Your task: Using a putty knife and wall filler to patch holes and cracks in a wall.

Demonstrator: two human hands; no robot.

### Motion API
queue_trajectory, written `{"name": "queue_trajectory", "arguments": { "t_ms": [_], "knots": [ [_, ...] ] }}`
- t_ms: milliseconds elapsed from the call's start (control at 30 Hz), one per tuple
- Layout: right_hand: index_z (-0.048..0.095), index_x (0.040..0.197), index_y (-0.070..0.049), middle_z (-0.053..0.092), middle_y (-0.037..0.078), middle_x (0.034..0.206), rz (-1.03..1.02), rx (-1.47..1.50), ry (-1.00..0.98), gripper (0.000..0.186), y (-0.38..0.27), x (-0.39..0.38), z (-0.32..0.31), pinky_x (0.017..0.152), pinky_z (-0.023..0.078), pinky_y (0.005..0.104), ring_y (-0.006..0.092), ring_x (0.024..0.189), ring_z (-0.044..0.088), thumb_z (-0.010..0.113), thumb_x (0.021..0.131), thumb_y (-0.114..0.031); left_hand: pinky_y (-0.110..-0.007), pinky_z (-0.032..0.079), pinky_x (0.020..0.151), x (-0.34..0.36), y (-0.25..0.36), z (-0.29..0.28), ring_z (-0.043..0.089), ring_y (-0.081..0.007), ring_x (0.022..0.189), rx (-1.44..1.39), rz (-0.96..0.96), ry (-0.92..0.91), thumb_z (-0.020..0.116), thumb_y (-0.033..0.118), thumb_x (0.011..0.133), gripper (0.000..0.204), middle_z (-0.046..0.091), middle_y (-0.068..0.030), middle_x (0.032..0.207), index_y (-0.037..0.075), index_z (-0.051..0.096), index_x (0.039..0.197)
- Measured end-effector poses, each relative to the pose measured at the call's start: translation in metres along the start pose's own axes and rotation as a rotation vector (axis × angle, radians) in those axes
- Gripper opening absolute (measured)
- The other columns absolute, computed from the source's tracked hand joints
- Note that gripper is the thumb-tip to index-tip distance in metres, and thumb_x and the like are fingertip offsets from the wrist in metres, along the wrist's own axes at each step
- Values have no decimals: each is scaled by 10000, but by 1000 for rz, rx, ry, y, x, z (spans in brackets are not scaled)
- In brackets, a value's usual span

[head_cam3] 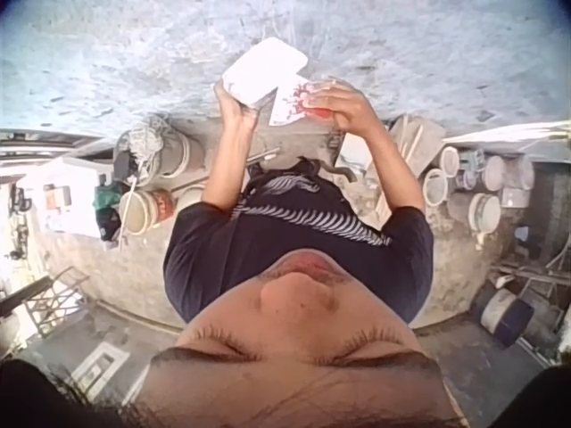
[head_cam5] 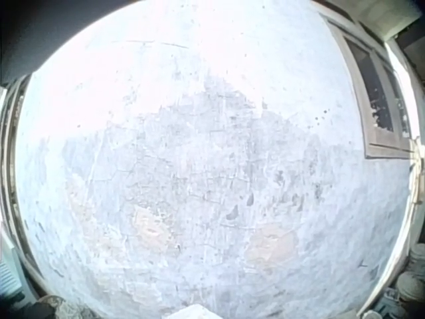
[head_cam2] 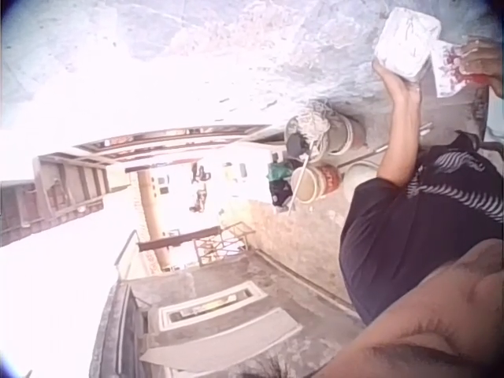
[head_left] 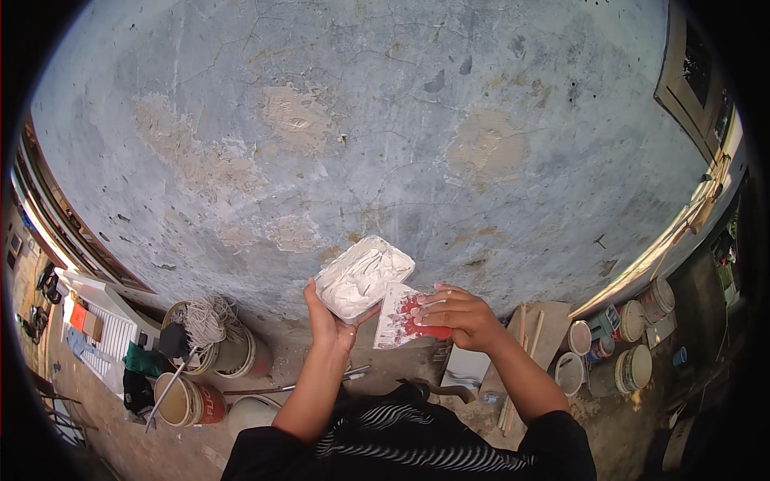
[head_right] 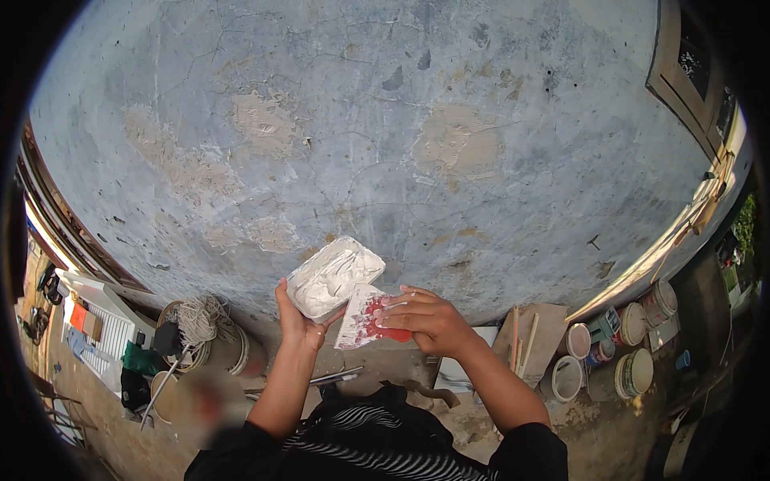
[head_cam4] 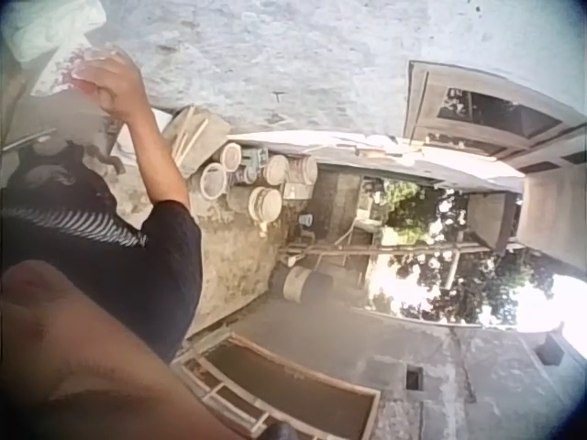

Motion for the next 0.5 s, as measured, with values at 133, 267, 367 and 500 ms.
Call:
{"name": "queue_trajectory", "arguments": {
  "t_ms": [133, 267, 367, 500],
  "knots": [
    [747, 1065, -111, 731, 83, 1096, 15, 53, 32, 515, -3, -5, -6, 1051, 462, 486, 272, 1047, 684, 556, 656, 135, -670, 453, 983, 1, -1, -7, 516, -405, 1300, 0, 42, 17, 286, 635, 963, 764, 466, -185, 1475, 105, 339, 1512],
    [720, 1055, -21, 731, 126, 1075, 294, 284, 284, 383, 10, -21, -9, 963, 522, 389, 253, 1029, 693, 529, 765, 140, -685, 477, 933, -4, 2, -9, 522, -408, 1292, -3, 92, 13, 296, 613, 966, 743, 471, -182, 1470, 110, 339, 1511],
    [656, 1125, 20, 711, 118, 1071, 474, 566, 539, 218, 31, -31, -5, 871, 543, 309, 175, 991, 679, 540, 940, 35, -663, 475, 945, -3, -7, -16, 525, -397, 1291, 21, 131, -60, 316, 588, 966, 729, 483, -178, 1461, 93, 357, 1500],
    [602, 1212, 27, 689, 97, 1090, 714, 1034, 728, 253, 43, -21, -6, 831, 562, 310, 145, 948, 675, 588, 969, -41, -452, 448, 1068, -14, -19, -10, 509, -340, 1311, 25, 213, -88, 363, 526, 973, 708, 490, -169, 1452, 6, 403, 1451]
  ]
}}
Point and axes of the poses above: each hand's wrist, its own x-axis towards the middle knuckle, its own z-axis out of the palm, y = z × x, the point moved 3 cm from there along x, towards the middle knuckle
